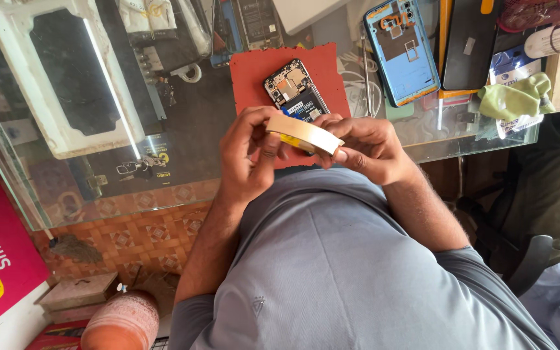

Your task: The person disassembles a smartphone by removing screws and prying open the casing. They then apply adhesive tape to the internal frame and reattach components. The phone remains partially disassembled on the workbench.

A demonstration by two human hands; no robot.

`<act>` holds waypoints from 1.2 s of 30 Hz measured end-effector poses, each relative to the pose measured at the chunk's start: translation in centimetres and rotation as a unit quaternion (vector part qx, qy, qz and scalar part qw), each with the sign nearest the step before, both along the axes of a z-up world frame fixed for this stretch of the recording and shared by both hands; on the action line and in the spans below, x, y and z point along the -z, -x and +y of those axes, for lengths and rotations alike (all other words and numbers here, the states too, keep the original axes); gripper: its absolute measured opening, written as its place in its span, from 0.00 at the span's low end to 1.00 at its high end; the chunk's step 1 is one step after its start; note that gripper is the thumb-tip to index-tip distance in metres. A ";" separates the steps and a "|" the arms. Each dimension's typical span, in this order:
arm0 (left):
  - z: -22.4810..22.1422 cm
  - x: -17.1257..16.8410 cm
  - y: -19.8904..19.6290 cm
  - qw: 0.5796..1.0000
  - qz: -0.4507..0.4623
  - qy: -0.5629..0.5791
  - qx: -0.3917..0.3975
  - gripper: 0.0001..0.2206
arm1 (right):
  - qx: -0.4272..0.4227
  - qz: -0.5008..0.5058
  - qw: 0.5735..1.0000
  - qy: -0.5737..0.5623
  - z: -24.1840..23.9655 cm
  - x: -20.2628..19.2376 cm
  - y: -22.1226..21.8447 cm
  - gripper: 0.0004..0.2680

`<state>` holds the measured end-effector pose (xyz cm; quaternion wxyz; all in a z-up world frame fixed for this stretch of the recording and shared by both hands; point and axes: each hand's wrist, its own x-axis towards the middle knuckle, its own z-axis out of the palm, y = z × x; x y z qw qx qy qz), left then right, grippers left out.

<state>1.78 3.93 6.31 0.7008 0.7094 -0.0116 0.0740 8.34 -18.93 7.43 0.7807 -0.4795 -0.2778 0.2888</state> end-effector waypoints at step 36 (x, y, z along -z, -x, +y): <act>-0.7 -1.8 -0.7 0.955 -0.101 -0.279 0.002 0.24 | 0.150 -0.162 0.958 0.181 2.0 -1.2 0.0 0.01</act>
